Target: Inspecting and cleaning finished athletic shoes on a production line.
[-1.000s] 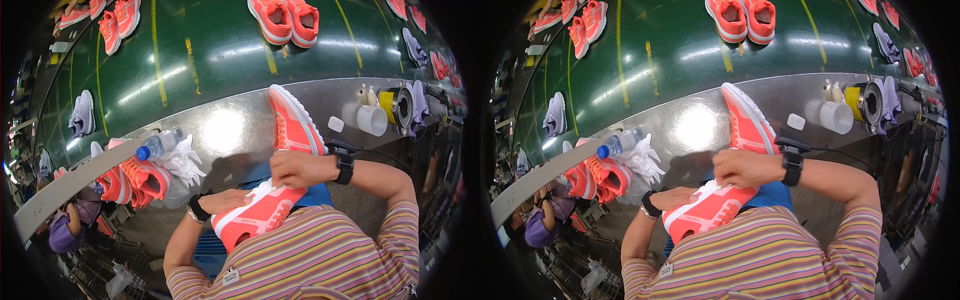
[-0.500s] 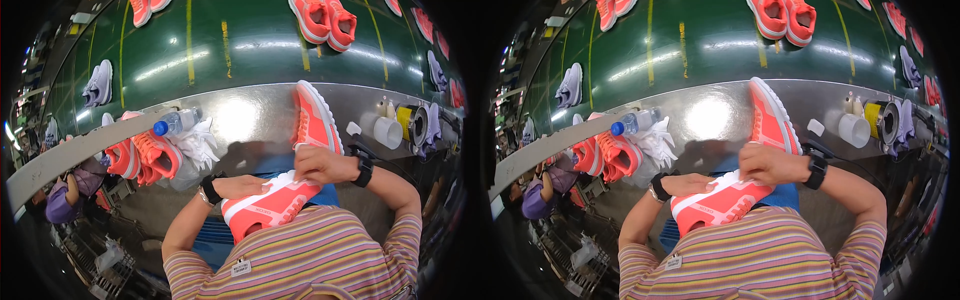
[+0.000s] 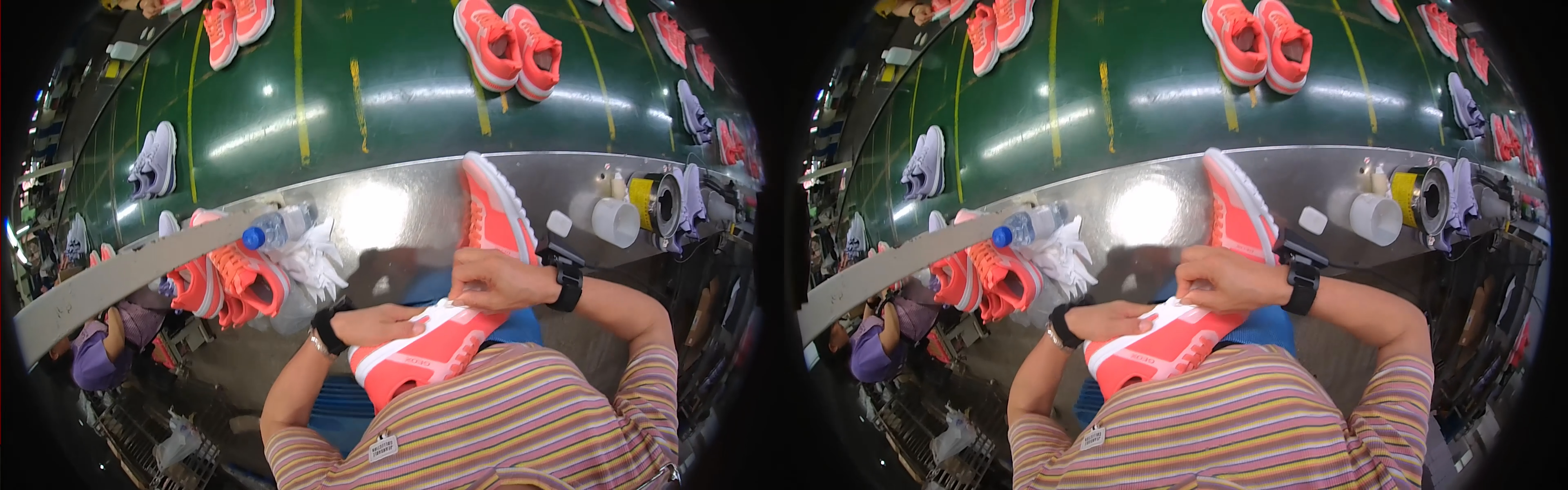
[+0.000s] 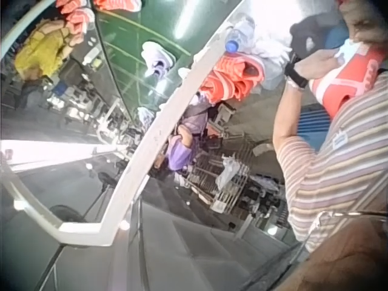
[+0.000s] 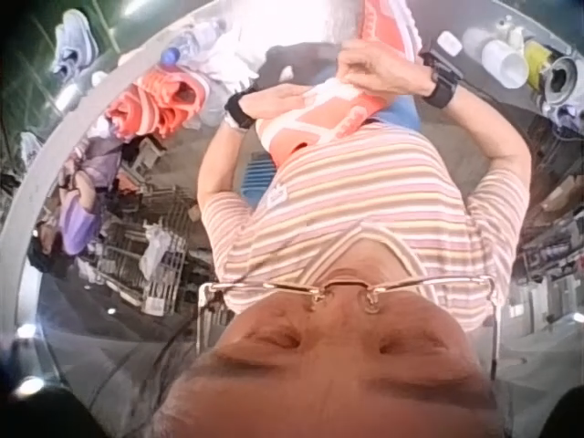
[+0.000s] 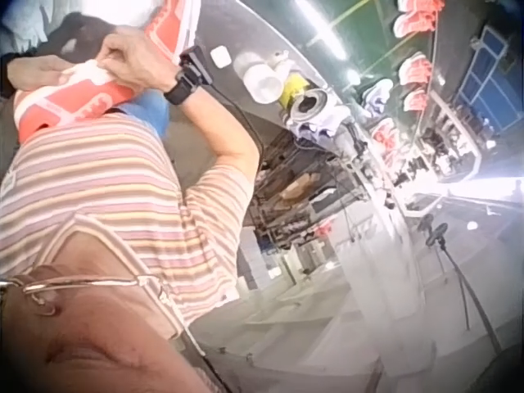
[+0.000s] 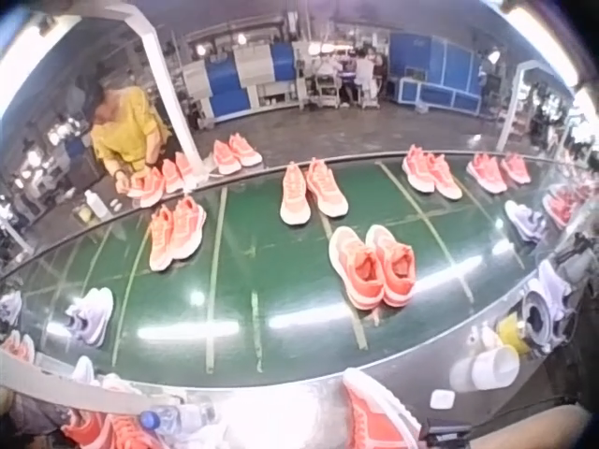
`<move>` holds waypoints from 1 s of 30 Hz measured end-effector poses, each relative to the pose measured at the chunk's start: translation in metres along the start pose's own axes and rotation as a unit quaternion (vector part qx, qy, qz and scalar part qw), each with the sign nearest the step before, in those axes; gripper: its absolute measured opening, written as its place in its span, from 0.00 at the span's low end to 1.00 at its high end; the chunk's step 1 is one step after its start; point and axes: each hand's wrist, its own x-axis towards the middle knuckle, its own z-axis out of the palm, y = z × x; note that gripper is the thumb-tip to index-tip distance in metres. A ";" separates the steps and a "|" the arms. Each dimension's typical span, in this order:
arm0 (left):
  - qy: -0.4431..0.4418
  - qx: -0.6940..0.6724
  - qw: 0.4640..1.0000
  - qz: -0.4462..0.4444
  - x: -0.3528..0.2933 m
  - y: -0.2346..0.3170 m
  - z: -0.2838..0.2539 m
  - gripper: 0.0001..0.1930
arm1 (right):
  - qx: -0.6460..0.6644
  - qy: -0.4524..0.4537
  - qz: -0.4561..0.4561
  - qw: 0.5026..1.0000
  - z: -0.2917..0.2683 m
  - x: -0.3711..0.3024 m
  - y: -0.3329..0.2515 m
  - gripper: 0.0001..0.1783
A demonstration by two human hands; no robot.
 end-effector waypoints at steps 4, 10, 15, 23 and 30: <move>0.109 -0.005 0.988 0.108 -0.027 -0.028 -0.003 0.27 | -0.045 0.143 0.032 0.988 -0.018 -0.015 0.010 0.05; 0.330 0.113 0.914 0.207 -0.019 0.000 -0.023 0.24 | 0.129 0.331 0.082 0.931 -0.044 -0.002 -0.012 0.04; 0.367 -0.123 0.876 0.289 0.019 -0.020 -0.032 0.25 | 0.108 0.361 0.006 0.926 -0.034 0.028 -0.018 0.05; 0.428 -0.078 0.842 0.318 0.029 -0.016 -0.022 0.24 | -0.133 0.399 -0.025 0.907 -0.028 0.100 -0.004 0.05; 0.449 -0.102 0.820 0.340 0.036 -0.022 -0.012 0.24 | -0.166 0.391 -0.042 0.904 -0.004 0.099 -0.003 0.04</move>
